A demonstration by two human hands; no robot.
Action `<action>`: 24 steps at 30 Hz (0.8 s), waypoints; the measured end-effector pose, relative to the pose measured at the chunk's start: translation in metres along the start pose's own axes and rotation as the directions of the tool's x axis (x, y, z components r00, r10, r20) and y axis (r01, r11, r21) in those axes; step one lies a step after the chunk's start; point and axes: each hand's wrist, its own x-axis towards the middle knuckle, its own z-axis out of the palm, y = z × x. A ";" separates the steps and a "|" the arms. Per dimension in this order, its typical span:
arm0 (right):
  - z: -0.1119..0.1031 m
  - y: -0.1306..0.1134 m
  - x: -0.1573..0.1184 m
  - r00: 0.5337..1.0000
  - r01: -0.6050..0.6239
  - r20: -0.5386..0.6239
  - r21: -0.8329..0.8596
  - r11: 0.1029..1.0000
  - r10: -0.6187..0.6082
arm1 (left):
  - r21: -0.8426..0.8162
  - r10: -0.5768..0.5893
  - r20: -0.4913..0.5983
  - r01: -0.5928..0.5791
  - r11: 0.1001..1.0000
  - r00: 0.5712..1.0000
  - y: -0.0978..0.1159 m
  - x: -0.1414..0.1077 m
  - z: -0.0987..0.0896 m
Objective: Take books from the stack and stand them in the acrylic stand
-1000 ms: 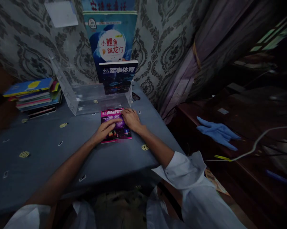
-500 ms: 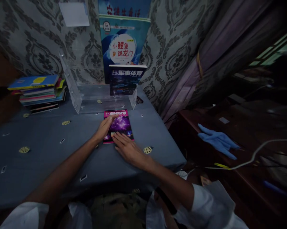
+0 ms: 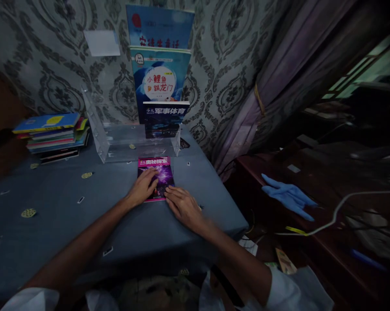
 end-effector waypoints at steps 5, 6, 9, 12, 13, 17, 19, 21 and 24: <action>0.001 0.004 0.000 0.999 0.017 -0.036 0.019 1.000 -0.016 | 0.288 -0.091 -0.117 0.121 0.950 0.989 -0.027 0.007 -0.012; 0.002 0.005 0.000 0.999 0.016 -0.034 0.018 1.000 -0.015 | 0.322 -0.097 -0.116 0.130 0.938 0.989 -0.033 0.010 -0.014; 0.003 0.006 0.000 1.000 0.006 -0.024 0.022 1.000 -0.006 | 0.409 -0.097 -0.083 0.122 0.904 0.992 -0.042 0.018 -0.017; 0.003 0.006 0.000 1.000 0.003 -0.022 0.026 1.000 -0.002 | 0.505 -0.083 -0.035 0.089 0.858 0.996 -0.041 0.028 -0.015; 0.003 0.006 -0.001 1.000 0.002 -0.020 0.025 1.000 -0.001 | 0.532 -0.079 -0.016 0.076 0.843 0.997 -0.040 0.031 -0.013; 0.001 0.003 -0.001 0.999 -0.032 -0.015 0.020 0.999 0.033 | 0.564 -0.078 0.055 0.034 0.825 0.995 -0.034 0.047 -0.003; 0.000 0.002 -0.001 0.999 -0.038 -0.010 0.024 0.999 0.038 | 0.544 -0.075 0.087 0.016 0.839 0.993 -0.032 0.056 0.004; -0.001 0.002 0.000 1.000 -0.027 -0.007 0.031 0.999 0.028 | 0.524 -0.067 0.115 -0.003 0.852 0.991 -0.028 0.065 0.011; -0.001 0.002 0.001 1.000 -0.029 -0.007 0.034 0.999 0.029 | 0.507 -0.051 0.147 -0.031 0.861 0.988 -0.021 0.079 0.021</action>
